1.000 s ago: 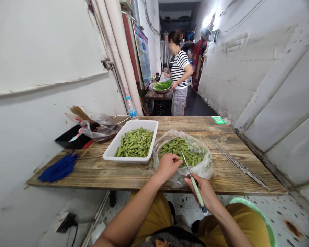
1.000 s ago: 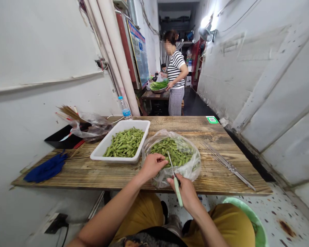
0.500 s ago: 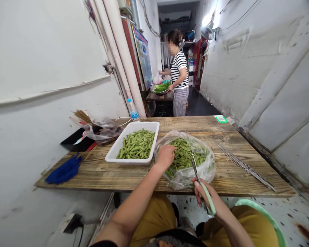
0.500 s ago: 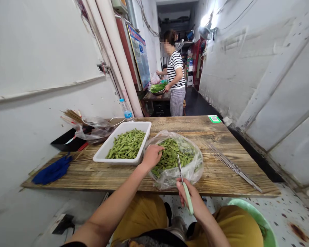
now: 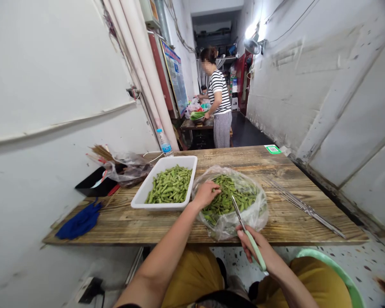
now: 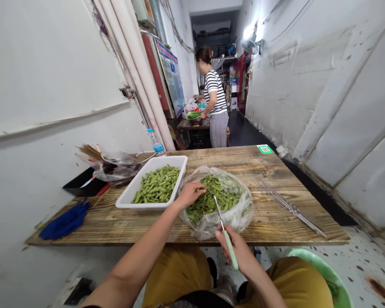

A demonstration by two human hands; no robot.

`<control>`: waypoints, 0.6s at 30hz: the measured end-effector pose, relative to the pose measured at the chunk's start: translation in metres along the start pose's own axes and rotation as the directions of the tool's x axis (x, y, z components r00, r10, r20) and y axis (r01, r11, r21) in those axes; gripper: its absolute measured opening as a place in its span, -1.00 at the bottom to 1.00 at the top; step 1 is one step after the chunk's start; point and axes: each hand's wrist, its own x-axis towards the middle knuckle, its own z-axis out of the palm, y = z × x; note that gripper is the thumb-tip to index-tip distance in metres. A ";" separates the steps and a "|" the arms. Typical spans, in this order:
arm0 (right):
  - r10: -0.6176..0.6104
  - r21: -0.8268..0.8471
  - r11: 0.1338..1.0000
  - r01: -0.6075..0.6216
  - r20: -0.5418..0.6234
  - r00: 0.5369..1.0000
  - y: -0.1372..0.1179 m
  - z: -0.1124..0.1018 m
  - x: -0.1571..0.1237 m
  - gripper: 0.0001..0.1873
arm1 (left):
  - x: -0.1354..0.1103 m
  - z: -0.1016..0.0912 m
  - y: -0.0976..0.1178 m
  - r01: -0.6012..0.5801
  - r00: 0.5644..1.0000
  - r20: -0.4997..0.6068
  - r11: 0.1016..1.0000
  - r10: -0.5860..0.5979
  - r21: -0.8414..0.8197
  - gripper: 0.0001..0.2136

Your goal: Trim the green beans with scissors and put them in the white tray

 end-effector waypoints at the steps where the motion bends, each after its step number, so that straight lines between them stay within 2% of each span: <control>1: -0.007 -0.024 1.000 0.007 -0.011 1.000 -0.002 0.000 0.000 -0.50 | -0.005 0.001 0.004 -0.001 0.999 0.037 1.000 0.002 -0.013 -0.88; 4: -0.041 -0.099 0.994 0.034 -0.064 0.997 -0.009 -0.001 0.003 -0.49 | -0.021 0.005 0.017 0.055 0.996 0.073 0.989 -0.045 -0.140 -0.84; 7: -0.073 -0.153 0.987 0.057 -0.102 0.992 -0.016 -0.001 0.006 -0.49 | -0.035 0.009 0.029 0.112 0.993 0.053 0.971 -0.102 -0.213 -0.84; 14: -0.113 -0.221 0.972 0.082 -0.132 0.985 -0.020 0.001 0.008 -0.48 | -0.043 0.010 0.038 0.050 0.996 -0.064 0.981 -0.063 -0.187 -0.87; 18: -0.116 -0.241 0.967 0.082 -0.131 0.985 -0.020 -0.002 0.005 -0.50 | -0.044 0.011 0.037 0.087 0.982 -0.148 0.978 -0.116 -0.189 -0.88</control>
